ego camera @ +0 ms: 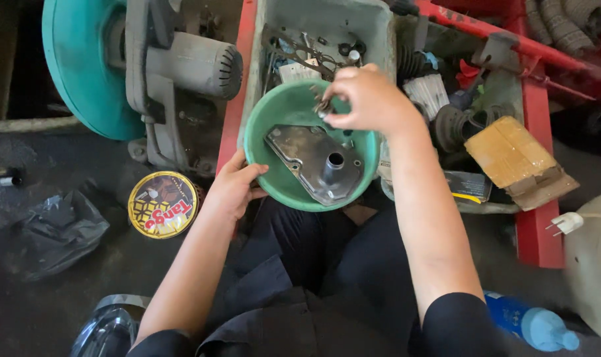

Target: Sorting, inspecting, and cleaning various used engine components like gaskets and pistons in plastic bins.

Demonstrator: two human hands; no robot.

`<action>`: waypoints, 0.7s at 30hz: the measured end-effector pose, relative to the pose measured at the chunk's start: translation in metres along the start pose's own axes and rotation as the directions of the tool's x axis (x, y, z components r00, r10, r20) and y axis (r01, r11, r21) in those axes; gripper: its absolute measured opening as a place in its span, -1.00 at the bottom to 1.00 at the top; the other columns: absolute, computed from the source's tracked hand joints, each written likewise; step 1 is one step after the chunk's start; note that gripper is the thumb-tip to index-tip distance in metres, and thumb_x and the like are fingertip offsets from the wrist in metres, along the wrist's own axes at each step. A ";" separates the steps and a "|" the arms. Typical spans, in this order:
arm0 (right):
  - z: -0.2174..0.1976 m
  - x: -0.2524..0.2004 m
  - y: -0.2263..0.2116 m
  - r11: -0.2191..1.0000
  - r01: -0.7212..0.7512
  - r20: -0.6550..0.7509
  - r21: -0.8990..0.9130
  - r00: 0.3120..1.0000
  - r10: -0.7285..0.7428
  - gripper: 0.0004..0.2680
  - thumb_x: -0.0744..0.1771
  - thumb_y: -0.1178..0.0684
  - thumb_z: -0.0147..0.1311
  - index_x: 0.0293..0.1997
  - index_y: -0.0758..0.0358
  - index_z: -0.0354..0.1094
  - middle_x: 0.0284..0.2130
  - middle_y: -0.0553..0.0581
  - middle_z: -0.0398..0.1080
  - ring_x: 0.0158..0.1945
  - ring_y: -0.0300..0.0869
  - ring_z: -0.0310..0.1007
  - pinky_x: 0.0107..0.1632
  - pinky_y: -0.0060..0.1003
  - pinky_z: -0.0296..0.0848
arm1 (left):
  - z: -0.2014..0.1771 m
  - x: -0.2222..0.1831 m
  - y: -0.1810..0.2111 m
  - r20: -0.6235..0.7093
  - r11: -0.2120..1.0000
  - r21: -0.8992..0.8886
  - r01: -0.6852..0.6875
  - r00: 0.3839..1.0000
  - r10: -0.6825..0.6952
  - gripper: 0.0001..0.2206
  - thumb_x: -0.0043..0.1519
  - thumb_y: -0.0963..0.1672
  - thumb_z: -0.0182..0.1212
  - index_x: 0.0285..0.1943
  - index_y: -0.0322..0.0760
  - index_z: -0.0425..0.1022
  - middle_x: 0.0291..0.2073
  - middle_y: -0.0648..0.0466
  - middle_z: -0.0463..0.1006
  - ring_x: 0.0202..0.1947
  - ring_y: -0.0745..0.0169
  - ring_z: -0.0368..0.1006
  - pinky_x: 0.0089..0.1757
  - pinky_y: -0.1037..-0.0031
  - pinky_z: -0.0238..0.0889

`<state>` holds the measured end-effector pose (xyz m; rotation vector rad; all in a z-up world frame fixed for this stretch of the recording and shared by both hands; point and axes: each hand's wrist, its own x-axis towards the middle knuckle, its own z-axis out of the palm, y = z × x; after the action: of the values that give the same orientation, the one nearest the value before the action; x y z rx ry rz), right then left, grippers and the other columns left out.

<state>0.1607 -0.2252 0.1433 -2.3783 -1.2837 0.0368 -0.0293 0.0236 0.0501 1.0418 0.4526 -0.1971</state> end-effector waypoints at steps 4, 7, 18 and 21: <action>0.012 0.011 -0.001 0.991 -0.015 0.142 -0.136 0.989 0.034 -0.75 0.17 -0.13 0.33 -0.19 0.07 0.58 -0.35 0.03 0.45 -0.24 -0.07 0.44 0.01 -0.10 0.23 | 0.006 -0.002 0.000 0.024 1.000 -0.019 0.017 1.000 -0.017 -0.56 0.20 -0.26 0.11 0.31 -0.26 0.37 -0.02 0.02 0.59 -0.07 0.10 0.59 -0.15 0.10 0.57; 0.019 0.018 -0.004 0.974 0.010 0.195 -0.228 0.980 0.036 -0.76 0.15 -0.14 0.33 -0.22 0.06 0.58 -0.33 0.03 0.46 -0.19 -0.04 0.45 -0.01 -0.07 0.23 | 0.008 -0.003 -0.003 0.014 1.000 -0.007 0.027 1.000 -0.027 -0.56 0.20 -0.26 0.12 0.32 -0.26 0.38 -0.02 0.02 0.59 -0.09 0.10 0.58 -0.16 0.11 0.56; 0.013 0.020 -0.024 0.904 0.044 0.232 -0.425 0.971 0.062 -0.71 0.16 -0.22 0.36 -0.18 0.05 0.58 -0.25 0.06 0.48 0.00 -0.05 0.41 0.00 0.05 0.23 | 0.011 -0.001 -0.007 0.021 0.999 -0.016 0.036 0.999 -0.035 -0.51 0.19 -0.25 0.13 0.36 -0.21 0.35 -0.04 0.05 0.57 -0.08 0.13 0.56 -0.14 0.08 0.54; -0.003 0.003 -0.029 0.933 -0.038 0.120 -0.357 0.989 0.086 -0.69 0.20 -0.14 0.33 -0.04 0.06 0.55 -0.17 0.09 0.48 0.00 -0.04 0.41 0.03 0.07 0.26 | 0.012 -0.001 -0.006 0.011 0.998 -0.058 0.024 1.000 -0.024 -0.52 0.18 -0.26 0.12 0.34 -0.18 0.36 -0.05 0.06 0.57 -0.09 0.14 0.55 -0.14 0.08 0.54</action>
<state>0.1405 -0.2100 0.1579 -2.7649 -1.3721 -0.0189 -0.0295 0.0103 0.0507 0.9784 0.4591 -0.2097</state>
